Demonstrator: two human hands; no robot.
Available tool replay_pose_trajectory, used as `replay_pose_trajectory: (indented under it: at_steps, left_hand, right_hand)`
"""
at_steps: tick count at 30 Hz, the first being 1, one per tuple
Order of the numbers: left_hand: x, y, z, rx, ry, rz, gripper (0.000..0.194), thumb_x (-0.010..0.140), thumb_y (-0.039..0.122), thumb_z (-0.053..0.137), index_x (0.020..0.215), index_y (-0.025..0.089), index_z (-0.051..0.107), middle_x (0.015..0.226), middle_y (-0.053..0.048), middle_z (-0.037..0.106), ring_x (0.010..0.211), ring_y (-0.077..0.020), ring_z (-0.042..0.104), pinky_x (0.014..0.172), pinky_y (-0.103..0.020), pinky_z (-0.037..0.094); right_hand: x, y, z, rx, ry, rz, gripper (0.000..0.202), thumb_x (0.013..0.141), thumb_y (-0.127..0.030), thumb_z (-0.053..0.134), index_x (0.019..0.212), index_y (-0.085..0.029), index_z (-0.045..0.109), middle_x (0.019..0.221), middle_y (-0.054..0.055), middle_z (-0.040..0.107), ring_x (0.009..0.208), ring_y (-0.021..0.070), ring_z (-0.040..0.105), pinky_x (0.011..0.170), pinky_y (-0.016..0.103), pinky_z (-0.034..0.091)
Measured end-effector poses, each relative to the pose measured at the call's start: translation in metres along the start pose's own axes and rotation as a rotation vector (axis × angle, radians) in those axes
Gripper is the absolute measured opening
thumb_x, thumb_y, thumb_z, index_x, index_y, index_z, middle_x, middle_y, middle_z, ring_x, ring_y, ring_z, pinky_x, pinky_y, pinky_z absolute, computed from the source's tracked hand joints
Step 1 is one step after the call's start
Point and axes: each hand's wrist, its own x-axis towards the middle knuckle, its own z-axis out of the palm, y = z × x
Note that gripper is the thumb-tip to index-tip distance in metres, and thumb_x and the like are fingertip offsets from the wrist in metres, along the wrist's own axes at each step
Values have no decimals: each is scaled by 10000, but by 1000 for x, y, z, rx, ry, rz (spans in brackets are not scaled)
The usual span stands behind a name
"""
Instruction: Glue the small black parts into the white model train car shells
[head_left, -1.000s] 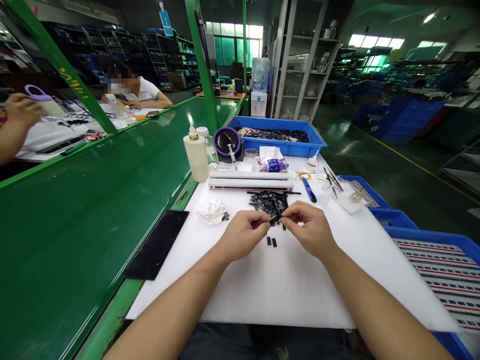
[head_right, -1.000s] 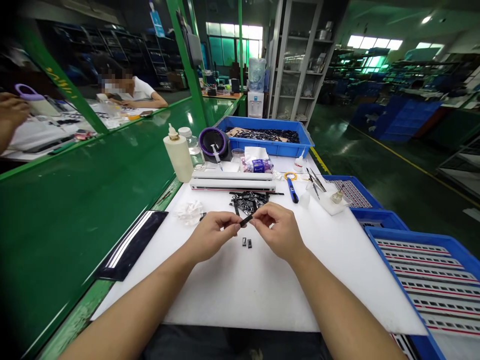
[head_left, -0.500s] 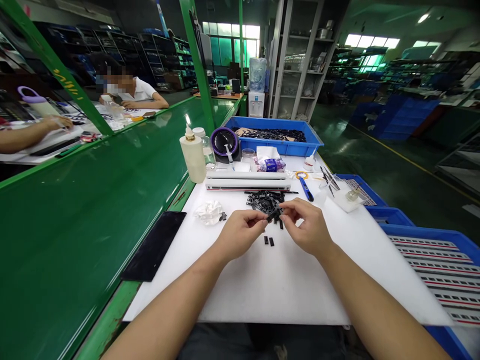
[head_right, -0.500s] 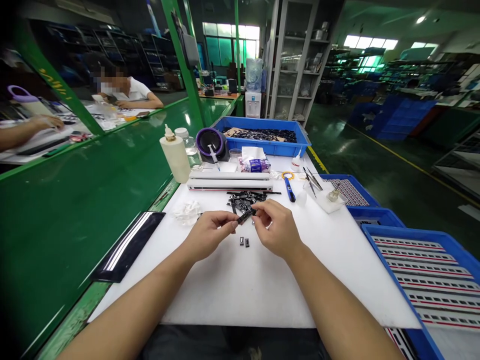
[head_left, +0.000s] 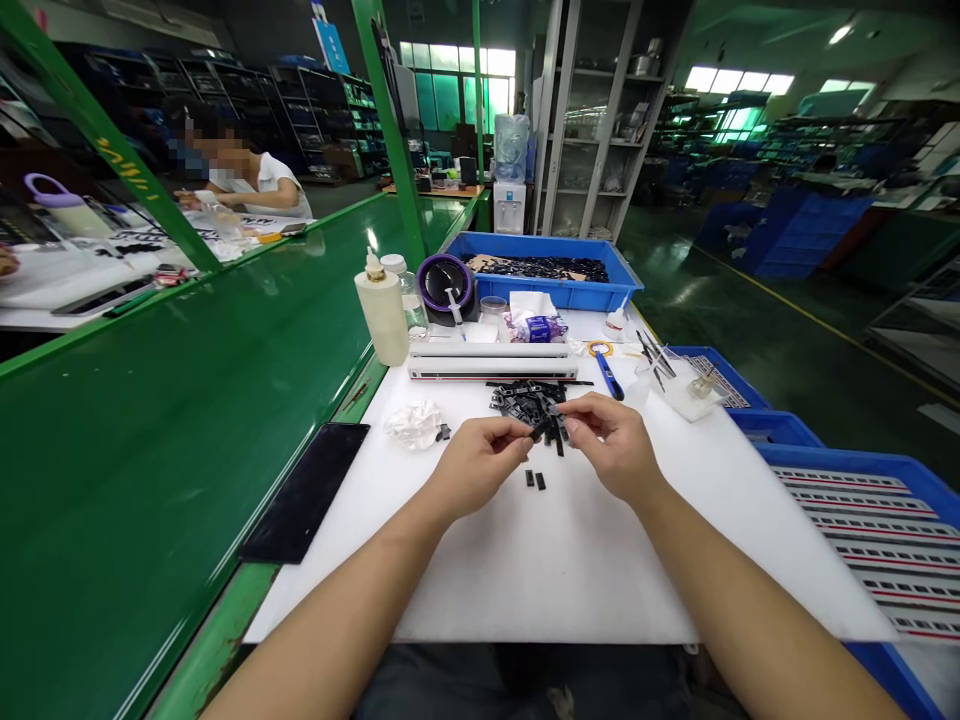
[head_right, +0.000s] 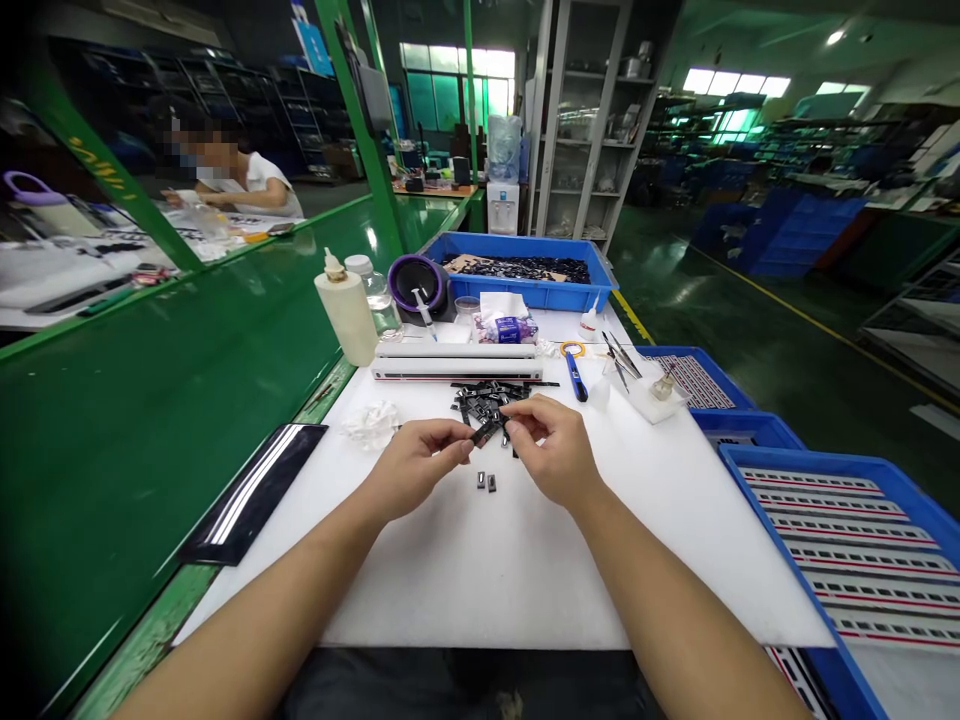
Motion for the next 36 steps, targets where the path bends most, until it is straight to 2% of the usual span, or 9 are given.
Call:
replay_pose_trajectory:
  at_steps: [3,5,12,24,27,30,32,34,36]
  left_hand:
    - [0,0,1,34,2,16,215,850,342,575,860,173,708,738,-14,658,699,-158,547,637,-266,402]
    - [-1,1,1,58,4,42,196,858,316,572,848,175,707,734,-11,652,690,-154,539,629,-263,399]
    - [-4,1,-1,120,-22,349,170,912,239,555,918,188,717,775,-31,641,732,-152,560,706,-273,427]
    - [-2,-7,3,168,4,541,184,931,217,545,920,170,723,738,-48,598,712,-155,549,681,-287,436]
    - [-2,-5,3,136,42,473,172,916,243,569,902,182,729,740,-47,612,714,-160,555,698,-296,441]
    - [1,-3,3,53,43,271,166,881,289,614,834,182,732,733,-39,637,714,-163,558,711,-300,439]
    - [3,-4,3,-93,-15,113,177,848,319,643,807,173,734,720,-32,645,710,-163,561,696,-296,439]
    - [5,-6,4,-264,-75,-16,184,810,332,668,807,161,738,703,-27,645,707,-162,563,689,-293,441]
    - [7,-9,5,-370,-113,-96,182,781,323,684,799,151,742,684,-23,641,699,-158,557,699,-297,440]
  right_hand:
    - [0,-4,7,190,-58,230,170,810,-343,679,853,-184,720,650,-5,602,565,123,546,552,274,478]
    - [1,-5,10,272,-67,310,189,774,-366,715,778,-177,708,570,-20,563,532,116,514,532,264,452]
    - [4,3,9,800,-248,614,257,658,-360,782,699,-184,600,578,-31,504,497,87,413,473,229,332]
    - [4,4,12,964,-408,810,238,638,-301,731,661,-185,525,549,-55,385,474,70,291,442,199,218]
    - [0,-3,13,805,-310,666,231,701,-352,694,678,-199,522,543,-52,381,473,87,311,447,221,255]
    - [-11,-13,15,292,-30,207,144,813,-308,629,719,-208,584,591,-11,485,539,130,428,510,274,356]
    - [-19,-17,18,-87,83,-142,87,851,-208,593,768,-212,620,670,21,563,611,152,492,569,298,399]
    - [-24,-18,23,-327,102,-372,119,859,-132,558,807,-217,622,710,37,590,642,163,517,585,305,414]
    - [-25,-16,26,-454,71,-457,150,865,-104,529,815,-218,614,701,42,590,639,169,528,574,305,415]
